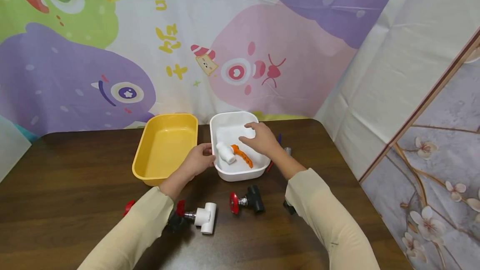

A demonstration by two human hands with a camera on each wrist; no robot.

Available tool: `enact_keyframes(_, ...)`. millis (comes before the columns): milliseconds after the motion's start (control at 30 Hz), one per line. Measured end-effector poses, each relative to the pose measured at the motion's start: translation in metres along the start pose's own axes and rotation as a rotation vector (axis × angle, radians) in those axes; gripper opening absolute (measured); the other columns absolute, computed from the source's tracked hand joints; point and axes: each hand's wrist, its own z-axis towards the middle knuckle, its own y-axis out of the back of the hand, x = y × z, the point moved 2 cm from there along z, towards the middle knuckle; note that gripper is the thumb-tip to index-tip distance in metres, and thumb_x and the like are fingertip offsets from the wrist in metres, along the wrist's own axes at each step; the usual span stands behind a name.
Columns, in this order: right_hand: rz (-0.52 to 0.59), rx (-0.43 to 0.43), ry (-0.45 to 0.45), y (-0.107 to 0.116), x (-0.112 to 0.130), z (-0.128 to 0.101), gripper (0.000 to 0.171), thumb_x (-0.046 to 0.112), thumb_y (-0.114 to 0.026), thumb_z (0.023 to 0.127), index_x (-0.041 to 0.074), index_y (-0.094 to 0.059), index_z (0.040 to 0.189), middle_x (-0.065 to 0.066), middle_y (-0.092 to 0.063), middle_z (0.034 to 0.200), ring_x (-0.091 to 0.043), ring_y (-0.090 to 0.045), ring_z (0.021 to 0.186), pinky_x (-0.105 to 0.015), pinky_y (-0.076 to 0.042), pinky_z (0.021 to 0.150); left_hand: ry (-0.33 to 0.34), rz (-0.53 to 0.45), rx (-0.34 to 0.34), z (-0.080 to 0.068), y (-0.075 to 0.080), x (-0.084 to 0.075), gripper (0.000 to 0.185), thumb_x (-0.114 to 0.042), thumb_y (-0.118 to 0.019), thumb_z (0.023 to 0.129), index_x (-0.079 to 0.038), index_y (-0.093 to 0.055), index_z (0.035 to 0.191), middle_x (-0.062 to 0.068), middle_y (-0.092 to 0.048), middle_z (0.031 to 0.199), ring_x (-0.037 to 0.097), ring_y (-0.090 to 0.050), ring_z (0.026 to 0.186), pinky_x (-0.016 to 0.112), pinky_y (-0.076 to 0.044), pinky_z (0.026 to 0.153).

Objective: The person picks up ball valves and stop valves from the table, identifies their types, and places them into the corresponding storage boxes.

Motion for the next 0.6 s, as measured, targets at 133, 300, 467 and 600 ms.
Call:
enact_keyframes(133,-0.026,-0.026,-0.001,0.006,-0.003,-0.002,0.053,0.037,-0.065,0.085,0.006,-0.056,0.128,-0.018,-0.051,0.132,-0.035,-0.053,0.115,-0.046,-0.047,0.094,0.002,0.009,0.000,0.000,0.000,-0.001,0.047,-0.007,-0.055,0.090,0.005,-0.044,0.134,0.019,-0.059,0.115,0.024,-0.061,0.092,0.030,-0.056,0.080)
enact_keyframes(300,-0.027,-0.041,0.005,0.013,-0.011,-0.003,0.054,0.035,-0.065,0.085,0.004,-0.055,0.128,-0.018,-0.053,0.131,-0.034,-0.054,0.111,-0.046,-0.047,0.094,-0.002,0.001,0.000,0.000,-0.001,0.000,0.046,-0.006,-0.055,0.090,0.005,-0.044,0.133,0.020,-0.059,0.114,0.024,-0.061,0.090,0.030,-0.056,0.079)
enact_keyframes(467,-0.014,-0.026,-0.033,0.020,-0.017,-0.005,0.057,0.037,-0.063,0.086,0.004,-0.052,0.131,-0.018,-0.052,0.132,-0.034,-0.051,0.117,-0.048,-0.045,0.097,-0.005,-0.005,0.001,0.000,-0.001,0.000,0.046,-0.006,-0.054,0.089,0.006,-0.044,0.133,0.020,-0.059,0.114,0.024,-0.061,0.091,0.030,-0.056,0.078)
enact_keyframes(600,-0.001,-0.026,-0.063,0.022,-0.022,-0.008,0.057,0.037,-0.063,0.086,0.004,-0.052,0.131,-0.018,-0.050,0.133,-0.036,-0.049,0.120,-0.049,-0.043,0.099,-0.008,-0.008,0.004,0.001,0.000,0.001,0.046,-0.006,-0.054,0.089,0.006,-0.044,0.133,0.020,-0.059,0.114,0.024,-0.061,0.090,0.030,-0.057,0.078)
